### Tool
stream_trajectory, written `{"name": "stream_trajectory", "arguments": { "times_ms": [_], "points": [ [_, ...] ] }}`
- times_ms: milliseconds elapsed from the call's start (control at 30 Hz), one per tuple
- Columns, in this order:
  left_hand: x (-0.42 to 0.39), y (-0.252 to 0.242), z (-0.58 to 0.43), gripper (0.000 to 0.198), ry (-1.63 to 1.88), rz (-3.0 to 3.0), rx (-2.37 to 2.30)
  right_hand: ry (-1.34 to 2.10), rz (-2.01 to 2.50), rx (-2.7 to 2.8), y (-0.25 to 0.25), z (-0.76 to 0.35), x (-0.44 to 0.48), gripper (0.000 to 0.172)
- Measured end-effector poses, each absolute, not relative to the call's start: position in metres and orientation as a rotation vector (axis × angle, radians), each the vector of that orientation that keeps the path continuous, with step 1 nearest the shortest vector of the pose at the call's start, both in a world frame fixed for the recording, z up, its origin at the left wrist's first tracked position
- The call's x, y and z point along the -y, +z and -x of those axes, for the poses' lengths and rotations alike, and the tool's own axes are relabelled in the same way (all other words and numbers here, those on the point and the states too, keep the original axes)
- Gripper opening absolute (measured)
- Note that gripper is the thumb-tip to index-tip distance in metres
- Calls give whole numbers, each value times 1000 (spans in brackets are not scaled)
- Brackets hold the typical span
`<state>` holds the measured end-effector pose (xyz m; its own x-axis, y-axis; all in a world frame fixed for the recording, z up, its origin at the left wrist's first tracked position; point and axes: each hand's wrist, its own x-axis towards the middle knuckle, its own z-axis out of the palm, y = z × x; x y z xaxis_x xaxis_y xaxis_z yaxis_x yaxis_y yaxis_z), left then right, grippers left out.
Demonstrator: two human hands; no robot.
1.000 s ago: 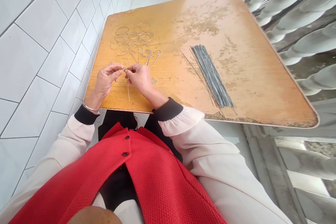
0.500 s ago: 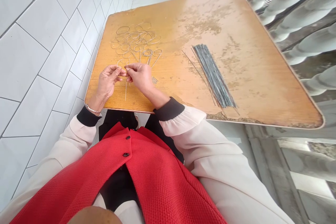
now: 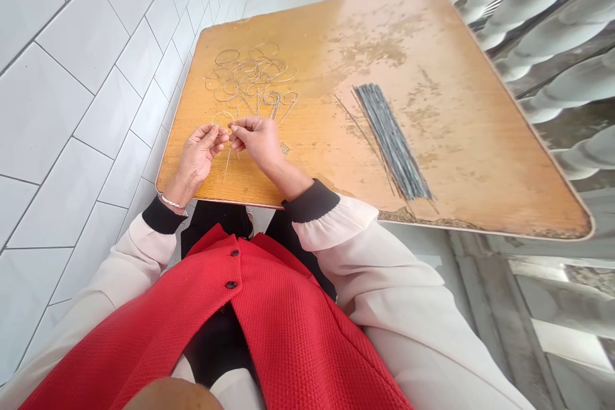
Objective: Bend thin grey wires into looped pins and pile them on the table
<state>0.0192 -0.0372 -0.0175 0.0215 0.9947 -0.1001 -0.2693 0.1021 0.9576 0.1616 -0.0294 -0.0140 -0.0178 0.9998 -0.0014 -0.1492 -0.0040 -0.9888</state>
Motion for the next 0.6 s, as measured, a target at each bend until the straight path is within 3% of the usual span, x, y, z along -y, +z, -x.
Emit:
{"name": "stream_trajectory", "arguments": {
  "times_ms": [133, 400, 600],
  "points": [
    [40, -15, -9, 14, 1224, -1072, -1106, 1283, 1133, 1110, -15, -162, 28, 14],
    [22, -24, 19, 72, 1127, -1948, -1176, 1270, 1196, 1146, -19, -162, 26, 12],
    [4, -32, 22, 60, 917, -2279, -1078, 1291, 1156, 1161, -17, -162, 28, 14]
  ]
}}
